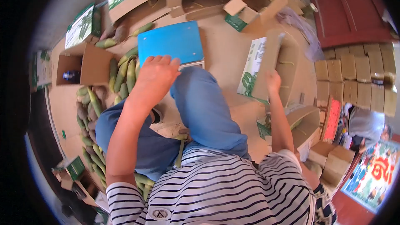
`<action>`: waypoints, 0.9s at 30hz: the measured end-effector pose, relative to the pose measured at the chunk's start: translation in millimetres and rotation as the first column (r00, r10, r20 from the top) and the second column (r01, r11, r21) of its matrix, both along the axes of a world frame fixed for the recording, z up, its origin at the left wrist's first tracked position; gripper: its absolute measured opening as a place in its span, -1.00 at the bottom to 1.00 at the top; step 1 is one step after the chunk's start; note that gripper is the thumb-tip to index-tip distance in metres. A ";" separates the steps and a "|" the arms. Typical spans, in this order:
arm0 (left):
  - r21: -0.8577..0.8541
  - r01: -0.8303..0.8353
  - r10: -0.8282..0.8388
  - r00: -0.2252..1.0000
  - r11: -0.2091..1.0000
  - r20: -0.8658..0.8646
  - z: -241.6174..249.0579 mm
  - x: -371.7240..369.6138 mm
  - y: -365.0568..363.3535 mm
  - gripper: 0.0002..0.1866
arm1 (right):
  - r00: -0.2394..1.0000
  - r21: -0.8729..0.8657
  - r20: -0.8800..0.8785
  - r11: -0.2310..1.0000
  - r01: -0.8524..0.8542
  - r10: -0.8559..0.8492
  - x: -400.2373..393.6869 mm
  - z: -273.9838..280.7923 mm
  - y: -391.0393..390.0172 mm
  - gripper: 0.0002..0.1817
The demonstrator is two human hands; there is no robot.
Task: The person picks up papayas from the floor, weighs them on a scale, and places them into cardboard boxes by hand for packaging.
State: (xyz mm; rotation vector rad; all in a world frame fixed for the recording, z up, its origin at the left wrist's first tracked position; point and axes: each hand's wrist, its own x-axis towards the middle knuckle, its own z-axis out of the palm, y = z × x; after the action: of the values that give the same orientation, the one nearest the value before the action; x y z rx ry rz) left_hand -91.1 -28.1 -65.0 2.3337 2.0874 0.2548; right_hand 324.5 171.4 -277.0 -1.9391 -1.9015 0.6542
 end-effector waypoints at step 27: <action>0.330 0.030 -0.041 0.999 0.943 0.026 -4.6 11.7 -15.4 -0.85 | 0.400 -0.037 -0.026 0.399 -0.916 0.916 -329.1 135.6 -19.0 -0.65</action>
State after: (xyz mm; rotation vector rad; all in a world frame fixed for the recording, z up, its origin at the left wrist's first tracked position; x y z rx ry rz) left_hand -79.4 -43.4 -69.6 2.5164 2.1268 0.6877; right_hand -4.6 152.4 -141.3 -0.6523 -2.9143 0.9510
